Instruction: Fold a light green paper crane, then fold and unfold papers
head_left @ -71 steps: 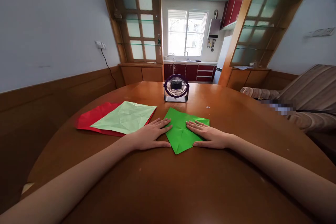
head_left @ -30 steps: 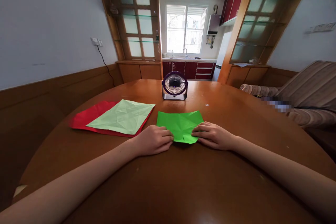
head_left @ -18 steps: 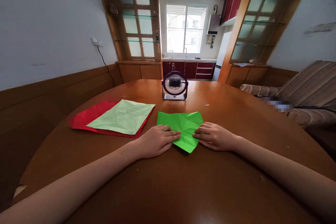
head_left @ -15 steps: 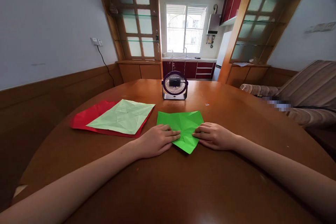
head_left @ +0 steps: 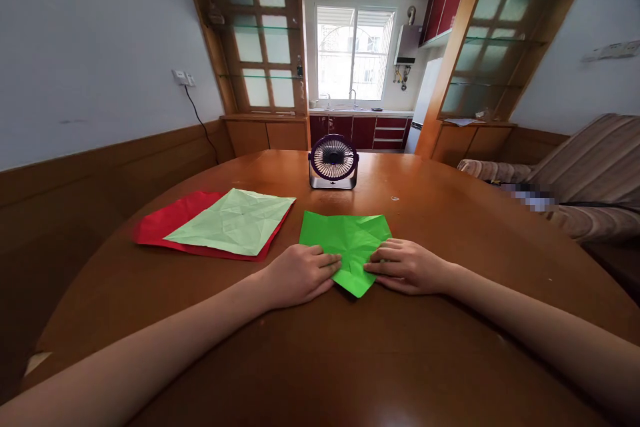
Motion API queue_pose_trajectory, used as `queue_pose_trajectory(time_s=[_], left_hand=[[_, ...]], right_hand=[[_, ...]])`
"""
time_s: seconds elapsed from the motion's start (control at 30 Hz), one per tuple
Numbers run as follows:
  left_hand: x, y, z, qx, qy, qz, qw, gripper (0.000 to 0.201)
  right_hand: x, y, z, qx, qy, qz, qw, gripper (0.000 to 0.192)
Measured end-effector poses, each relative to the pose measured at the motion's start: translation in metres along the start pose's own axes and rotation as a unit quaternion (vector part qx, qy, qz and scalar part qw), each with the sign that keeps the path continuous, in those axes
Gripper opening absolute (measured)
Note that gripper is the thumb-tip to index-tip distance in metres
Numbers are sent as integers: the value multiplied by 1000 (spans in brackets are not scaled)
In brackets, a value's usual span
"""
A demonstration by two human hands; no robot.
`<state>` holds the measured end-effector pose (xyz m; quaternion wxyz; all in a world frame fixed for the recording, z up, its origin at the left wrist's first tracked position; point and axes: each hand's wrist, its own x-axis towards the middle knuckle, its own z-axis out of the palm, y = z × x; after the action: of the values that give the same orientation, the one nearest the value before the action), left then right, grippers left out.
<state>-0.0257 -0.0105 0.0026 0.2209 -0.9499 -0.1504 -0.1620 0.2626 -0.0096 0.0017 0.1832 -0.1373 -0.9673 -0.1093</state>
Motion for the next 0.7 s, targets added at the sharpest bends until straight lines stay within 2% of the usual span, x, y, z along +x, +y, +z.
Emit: queue_pose_trajectory(time_s=[0.17, 0.33, 0.5, 0.7], left_hand=[[0, -3, -3, -27, 5, 2, 1000, 33], [-2, -5, -6, -100, 5, -24, 995, 29], [1, -4, -10, -173, -30, -118, 977, 30], [10, 0, -14, -197, -57, -274, 940, 31]], right_hand=[[4, -5, -1, 33, 16, 9, 999, 24], [3, -6, -2, 113, 34, 61, 991, 22], [6, -10, -1, 186, 44, 128, 973, 26], [13, -15, 3, 174, 60, 247, 951, 36]])
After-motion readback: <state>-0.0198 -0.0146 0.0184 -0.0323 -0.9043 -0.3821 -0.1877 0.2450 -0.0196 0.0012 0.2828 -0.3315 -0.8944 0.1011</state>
